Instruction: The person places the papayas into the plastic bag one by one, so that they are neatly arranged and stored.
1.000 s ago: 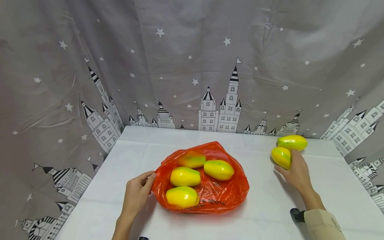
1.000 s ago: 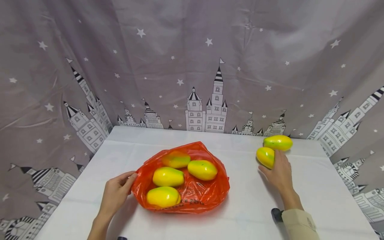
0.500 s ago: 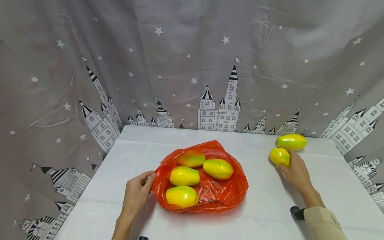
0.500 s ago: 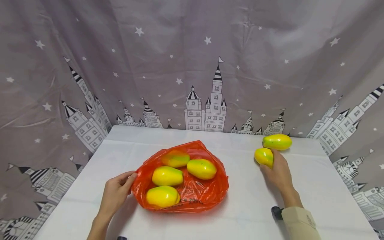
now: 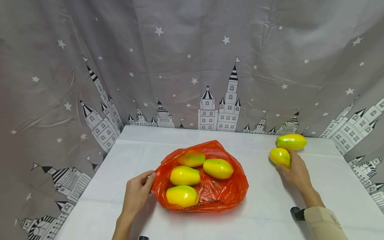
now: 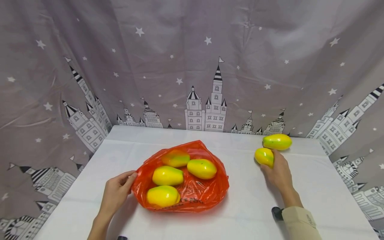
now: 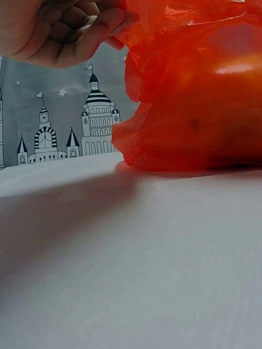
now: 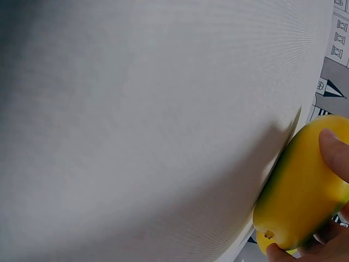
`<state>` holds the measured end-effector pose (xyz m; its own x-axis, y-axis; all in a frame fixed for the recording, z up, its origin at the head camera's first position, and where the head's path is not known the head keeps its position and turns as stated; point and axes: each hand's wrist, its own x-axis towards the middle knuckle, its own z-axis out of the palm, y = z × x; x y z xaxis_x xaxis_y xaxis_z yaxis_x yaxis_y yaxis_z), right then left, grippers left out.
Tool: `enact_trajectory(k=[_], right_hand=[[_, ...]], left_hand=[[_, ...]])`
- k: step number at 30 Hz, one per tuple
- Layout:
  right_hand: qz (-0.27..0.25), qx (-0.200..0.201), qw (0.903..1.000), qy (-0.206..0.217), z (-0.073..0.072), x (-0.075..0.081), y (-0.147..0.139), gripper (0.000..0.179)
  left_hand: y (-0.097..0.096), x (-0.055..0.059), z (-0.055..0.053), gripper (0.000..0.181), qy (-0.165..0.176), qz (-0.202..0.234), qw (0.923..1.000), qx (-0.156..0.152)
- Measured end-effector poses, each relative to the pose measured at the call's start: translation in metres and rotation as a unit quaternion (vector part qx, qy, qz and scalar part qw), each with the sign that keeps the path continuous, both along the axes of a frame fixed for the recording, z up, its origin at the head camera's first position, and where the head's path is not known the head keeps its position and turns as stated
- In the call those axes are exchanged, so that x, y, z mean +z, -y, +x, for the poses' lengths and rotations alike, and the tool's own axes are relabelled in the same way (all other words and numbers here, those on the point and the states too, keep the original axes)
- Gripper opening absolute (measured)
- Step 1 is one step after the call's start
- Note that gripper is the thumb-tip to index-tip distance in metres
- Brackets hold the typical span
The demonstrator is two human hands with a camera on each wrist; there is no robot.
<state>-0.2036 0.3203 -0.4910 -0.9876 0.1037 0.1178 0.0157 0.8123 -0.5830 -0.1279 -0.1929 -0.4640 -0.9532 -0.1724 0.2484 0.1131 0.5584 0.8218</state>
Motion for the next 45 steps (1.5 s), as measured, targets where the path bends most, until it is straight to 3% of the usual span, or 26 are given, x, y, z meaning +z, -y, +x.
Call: enact_trajectory(k=[22,37,45], right_hand=[[-0.012,-0.018,0.9998,0.006,0.006,-0.002,0.005,0.078],[-0.007,-0.002,0.9999,0.009,0.017,-0.002,0.008,0.077],[-0.007,0.008,0.9996,-0.027,0.028,0.002,0.014,0.073]], left_hand=[[0.001,-0.002,-0.001,0.022,-0.003,0.001,1.0000,-0.001],[0.001,0.000,-0.002,0.025,0.009,0.007,0.9999,0.003],[-0.001,0.001,-0.003,0.022,0.004,0.004,0.9999,0.011]])
